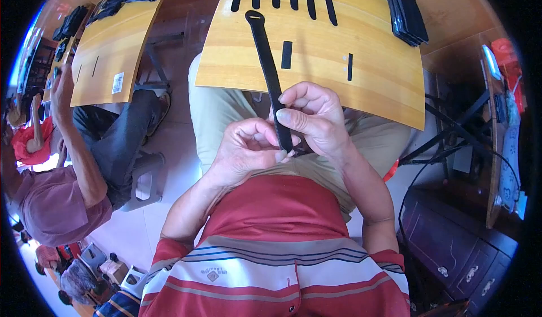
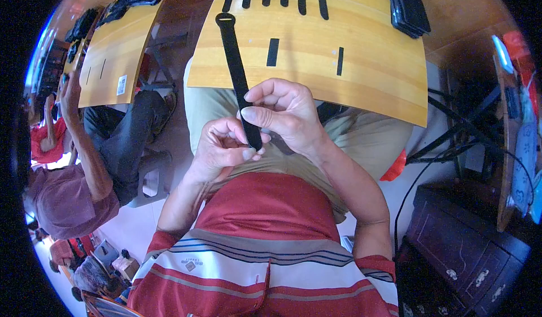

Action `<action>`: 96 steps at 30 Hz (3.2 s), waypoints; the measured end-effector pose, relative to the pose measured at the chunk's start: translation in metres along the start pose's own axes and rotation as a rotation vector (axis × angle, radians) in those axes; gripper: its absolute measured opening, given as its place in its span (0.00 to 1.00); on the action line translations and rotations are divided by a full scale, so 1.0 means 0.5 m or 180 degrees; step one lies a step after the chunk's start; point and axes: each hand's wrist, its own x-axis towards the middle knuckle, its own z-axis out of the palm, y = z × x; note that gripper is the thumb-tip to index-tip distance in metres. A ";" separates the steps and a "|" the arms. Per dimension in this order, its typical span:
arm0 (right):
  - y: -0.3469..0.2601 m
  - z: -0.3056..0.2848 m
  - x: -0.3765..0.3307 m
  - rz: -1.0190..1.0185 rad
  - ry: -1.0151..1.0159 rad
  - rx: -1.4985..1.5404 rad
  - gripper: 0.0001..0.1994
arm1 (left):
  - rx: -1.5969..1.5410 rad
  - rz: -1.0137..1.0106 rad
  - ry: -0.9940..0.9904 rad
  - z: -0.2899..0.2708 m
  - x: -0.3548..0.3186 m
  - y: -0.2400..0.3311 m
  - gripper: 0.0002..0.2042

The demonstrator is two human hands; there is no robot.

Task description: Assembling, measuring, and organizing black fabric velcro straps at a workstation.

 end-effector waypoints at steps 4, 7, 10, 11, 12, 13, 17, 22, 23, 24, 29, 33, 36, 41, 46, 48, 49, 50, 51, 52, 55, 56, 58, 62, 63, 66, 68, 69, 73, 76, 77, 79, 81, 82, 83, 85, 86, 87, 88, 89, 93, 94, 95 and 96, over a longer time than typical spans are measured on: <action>-0.001 -0.002 0.002 -0.0094 0.0070 -0.0121 0.10 | 0.0141 -0.0033 0.0141 0.001 0.002 0.004 0.10; -0.003 0.001 0.003 -0.0170 0.0119 -0.0348 0.10 | 0.0350 -0.0102 0.0270 -0.001 -0.003 0.012 0.10; -0.002 0.005 0.003 -0.0284 0.0176 -0.0535 0.11 | 0.0456 -0.0126 0.0309 0.002 -0.004 0.016 0.10; -0.002 0.005 0.003 -0.0365 0.0216 -0.0590 0.11 | 0.0482 -0.0129 0.0326 0.004 -0.003 0.016 0.10; -0.002 0.005 0.002 -0.0367 0.0217 -0.0589 0.11 | 0.0484 -0.0130 0.0324 0.004 -0.002 0.017 0.10; -0.003 0.006 0.002 -0.0362 0.0237 -0.0661 0.11 | 0.0470 -0.0129 0.0320 0.004 -0.002 0.017 0.09; -0.005 0.007 0.000 -0.0504 0.0307 -0.0949 0.10 | 0.0543 -0.0119 0.0310 0.001 -0.003 0.018 0.10; -0.007 0.006 -0.004 -0.0530 0.0361 -0.1066 0.09 | 0.0614 -0.0038 0.0234 -0.001 -0.002 0.015 0.10; -0.008 0.005 -0.005 -0.0496 0.0342 -0.1163 0.09 | 0.0645 -0.0006 0.0179 -0.002 -0.003 0.014 0.10; -0.008 0.005 -0.006 -0.0500 0.0345 -0.1164 0.09 | 0.0647 -0.0007 0.0174 -0.001 -0.002 0.014 0.10; -0.003 0.008 -0.009 -0.0618 0.0465 -0.1384 0.09 | 0.0688 0.0123 0.0220 0.002 -0.002 0.009 0.10; 0.009 0.010 -0.013 -0.0649 0.0577 -0.1402 0.09 | 0.0665 0.0117 0.0241 0.000 -0.003 0.002 0.10; 0.016 0.017 -0.014 -0.0845 0.0772 -0.1499 0.11 | 0.0629 0.0123 0.0322 0.000 -0.003 -0.006 0.09; 0.025 0.019 -0.018 -0.1043 0.0877 -0.1556 0.10 | 0.0549 0.0207 0.0450 -0.001 -0.005 -0.018 0.08; 0.036 0.016 -0.019 -0.1237 0.0999 -0.1657 0.09 | 0.0612 0.0259 0.0495 0.004 -0.004 -0.021 0.08; 0.041 0.014 -0.021 -0.1324 0.1063 -0.1710 0.08 | 0.0584 0.0286 0.0513 0.009 -0.005 -0.023 0.08; 0.044 0.011 -0.023 -0.1350 0.1061 -0.1729 0.08 | 0.0558 0.0300 0.0570 0.011 -0.006 -0.026 0.08; 0.048 0.010 -0.025 -0.1376 0.1059 -0.1747 0.08 | 0.0532 0.0315 0.0627 0.013 -0.005 -0.028 0.09; 0.051 0.009 -0.026 -0.1382 0.1061 -0.1749 0.08 | 0.0534 0.0316 0.0622 0.014 -0.003 -0.028 0.09; 0.055 0.010 -0.027 -0.1451 0.1145 -0.1749 0.08 | 0.0493 0.0287 0.0628 0.016 -0.002 -0.028 0.09; 0.059 0.006 -0.029 -0.1576 0.1270 -0.1885 0.08 | 0.0433 0.0203 0.0611 0.020 0.005 -0.025 0.09; 0.059 0.005 -0.030 -0.1629 0.1313 -0.2022 0.08 | 0.0411 0.0145 0.0587 0.021 0.007 -0.024 0.09; 0.060 0.006 -0.030 -0.1692 0.1341 -0.2090 0.08 | 0.0484 0.0067 0.0688 0.029 0.013 -0.027 0.08; 0.061 0.002 -0.031 -0.1839 0.1316 -0.2374 0.08 | 0.0776 0.0068 0.0685 0.020 0.012 -0.038 0.07; 0.064 -0.001 -0.031 -0.1839 0.1318 -0.2375 0.08 | 0.0776 0.0066 0.0683 0.020 0.012 -0.038 0.07; 0.066 -0.007 -0.029 -0.1604 0.1211 -0.1931 0.07 | 0.0886 0.0126 0.0669 0.019 0.010 -0.038 0.07; 0.052 -0.001 -0.024 -0.1503 0.1040 -0.1841 0.09 | 0.0978 0.0202 0.0676 0.020 0.008 -0.037 0.06; 0.041 0.001 -0.021 -0.1508 0.1033 -0.1841 0.09 | 0.0981 0.0210 0.0677 0.019 0.007 -0.037 0.06; -0.017 0.016 -0.019 -0.1854 0.0742 -0.3226 0.12 | 0.0989 0.0411 0.0805 0.013 0.005 -0.029 0.07; -0.034 0.019 -0.027 -0.2438 0.0371 -0.4027 0.16 | 0.1088 0.0672 0.0778 0.021 0.007 -0.012 0.08; -0.038 0.019 -0.031 -0.2492 0.0061 -0.4116 0.17 | 0.1131 0.0772 0.0785 0.023 0.008 -0.008 0.09; -0.042 0.019 -0.035 -0.2406 -0.0050 -0.4184 0.17 | 0.1130 0.0774 0.0802 0.017 0.006 -0.004 0.10; -0.044 0.019 -0.035 -0.2476 -0.0201 -0.4295 0.16 | 0.1172 0.0772 0.0809 0.016 0.002 -0.001 0.09; -0.049 0.020 -0.036 -0.2491 -0.0252 -0.4366 0.15 | 0.1172 0.0775 0.0806 0.016 0.001 0.001 0.09; -0.049 0.019 -0.037 -0.2493 -0.0252 -0.4370 0.15 | 0.1242 0.0733 0.0790 0.016 0.000 0.005 0.08; -0.051 0.019 -0.037 -0.2595 -0.0329 -0.4429 0.14 | 0.1316 0.0697 0.0767 0.019 0.000 0.016 0.08; -0.052 0.021 -0.037 -0.2599 -0.0327 -0.4433 0.14 | 0.1441 0.0635 0.0769 0.022 0.000 0.022 0.07; -0.052 0.023 -0.037 -0.2656 -0.0368 -0.4531 0.13 | 0.1565 0.0577 0.0780 0.022 -0.001 0.025 0.06; -0.051 0.025 -0.037 -0.2711 -0.0407 -0.4628 0.13 | 0.1566 0.0582 0.0784 0.021 -0.001 0.025 0.06; -0.049 0.025 -0.037 -0.2715 -0.0413 -0.4626 0.13 | 0.1766 0.0604 0.0839 0.021 -0.002 0.025 0.06; -0.046 0.026 -0.038 -0.2826 -0.0483 -0.5015 0.11 | 0.2346 0.0700 0.1011 0.030 -0.005 0.023 0.03; -0.045 0.025 -0.039 -0.2860 -0.0512 -0.5120 0.11 | 0.2343 0.0699 0.1003 0.032 -0.004 0.022 0.03; -0.044 0.023 -0.039 -0.2858 -0.0507 -0.5127 0.11 | 0.2471 0.0705 0.1014 0.034 -0.003 0.021 0.03; -0.041 0.022 -0.038 -0.2928 -0.0529 -0.5212 0.11 | 0.2604 0.0714 0.1038 0.035 -0.004 0.019 0.03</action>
